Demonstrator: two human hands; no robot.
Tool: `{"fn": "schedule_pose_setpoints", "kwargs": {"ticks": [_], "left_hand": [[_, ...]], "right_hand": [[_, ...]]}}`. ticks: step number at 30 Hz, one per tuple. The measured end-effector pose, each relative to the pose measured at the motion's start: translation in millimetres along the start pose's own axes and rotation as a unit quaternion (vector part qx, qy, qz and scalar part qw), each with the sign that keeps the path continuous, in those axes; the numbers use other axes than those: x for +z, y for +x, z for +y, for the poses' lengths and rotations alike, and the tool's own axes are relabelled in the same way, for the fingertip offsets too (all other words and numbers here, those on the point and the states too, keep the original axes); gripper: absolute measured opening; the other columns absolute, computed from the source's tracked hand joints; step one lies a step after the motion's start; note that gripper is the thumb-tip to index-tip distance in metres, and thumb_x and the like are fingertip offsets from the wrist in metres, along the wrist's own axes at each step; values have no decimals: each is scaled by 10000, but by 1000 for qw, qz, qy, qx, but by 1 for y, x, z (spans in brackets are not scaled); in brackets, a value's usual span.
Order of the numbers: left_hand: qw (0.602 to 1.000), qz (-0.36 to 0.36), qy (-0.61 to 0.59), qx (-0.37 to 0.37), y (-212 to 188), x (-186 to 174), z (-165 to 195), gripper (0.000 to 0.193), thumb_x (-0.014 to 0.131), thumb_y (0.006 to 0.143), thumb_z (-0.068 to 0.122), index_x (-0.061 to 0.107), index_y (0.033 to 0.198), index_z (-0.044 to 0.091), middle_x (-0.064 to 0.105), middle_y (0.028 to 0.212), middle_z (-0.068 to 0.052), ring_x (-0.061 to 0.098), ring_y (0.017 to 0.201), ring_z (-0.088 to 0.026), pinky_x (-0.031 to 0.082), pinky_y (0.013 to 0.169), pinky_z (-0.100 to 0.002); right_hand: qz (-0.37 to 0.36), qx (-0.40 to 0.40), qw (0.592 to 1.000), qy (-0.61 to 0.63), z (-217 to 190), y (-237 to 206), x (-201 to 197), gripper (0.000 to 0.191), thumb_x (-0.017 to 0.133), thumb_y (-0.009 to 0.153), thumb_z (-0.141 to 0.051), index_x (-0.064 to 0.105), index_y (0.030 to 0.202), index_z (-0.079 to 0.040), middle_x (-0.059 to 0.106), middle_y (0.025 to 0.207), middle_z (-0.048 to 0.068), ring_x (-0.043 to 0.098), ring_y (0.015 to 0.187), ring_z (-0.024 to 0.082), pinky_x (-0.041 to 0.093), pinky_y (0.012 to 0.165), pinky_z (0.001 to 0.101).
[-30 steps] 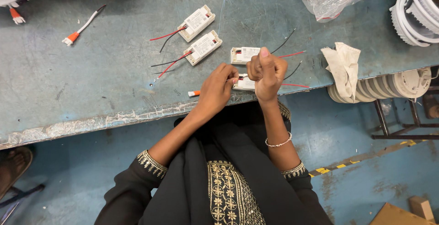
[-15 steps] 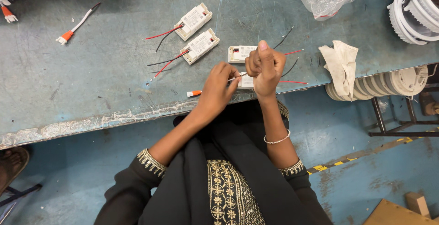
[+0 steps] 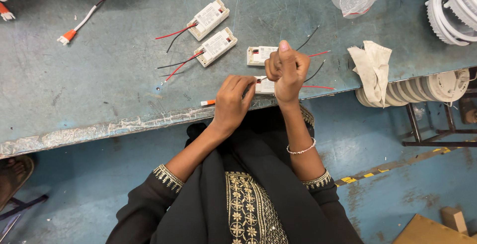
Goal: The person connects wires to electronic driver modules using a small screwdriver, handling several white rectangular components and arranging them on a workbench alongside circular LED light fixtures.
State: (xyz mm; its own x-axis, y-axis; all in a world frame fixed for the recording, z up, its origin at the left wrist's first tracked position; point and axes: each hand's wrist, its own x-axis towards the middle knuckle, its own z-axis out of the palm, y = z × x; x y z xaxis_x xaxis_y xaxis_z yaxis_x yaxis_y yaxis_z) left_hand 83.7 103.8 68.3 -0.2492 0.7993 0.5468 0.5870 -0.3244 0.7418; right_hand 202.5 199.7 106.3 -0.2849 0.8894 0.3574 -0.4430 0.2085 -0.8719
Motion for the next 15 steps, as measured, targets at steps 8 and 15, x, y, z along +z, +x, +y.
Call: {"fn": "schedule_pose_setpoints", "kwargs": {"ticks": [8, 15], "left_hand": [[1000, 6, 0, 0, -1, 3, 1, 136, 741, 897, 15, 697, 1025, 4, 705, 967, -110, 671, 911, -292, 537, 806, -396], [1000, 5, 1, -4, -3, 6, -2, 151, 754, 888, 25, 708, 1031, 14, 682, 918, -107, 660, 866, -284, 529, 767, -398]], "right_hand": [[-2, -5, 1000, -6, 2, -3, -2, 528, 505, 1127, -215, 302, 658, -82, 276, 579, -29, 204, 493, 54, 170, 442, 282], [0, -2, 1000, -10, -1, -4, -2, 523, 503, 1126, -216, 306, 661, -79, 276, 583, -28, 209, 493, 58, 170, 444, 281]]}}
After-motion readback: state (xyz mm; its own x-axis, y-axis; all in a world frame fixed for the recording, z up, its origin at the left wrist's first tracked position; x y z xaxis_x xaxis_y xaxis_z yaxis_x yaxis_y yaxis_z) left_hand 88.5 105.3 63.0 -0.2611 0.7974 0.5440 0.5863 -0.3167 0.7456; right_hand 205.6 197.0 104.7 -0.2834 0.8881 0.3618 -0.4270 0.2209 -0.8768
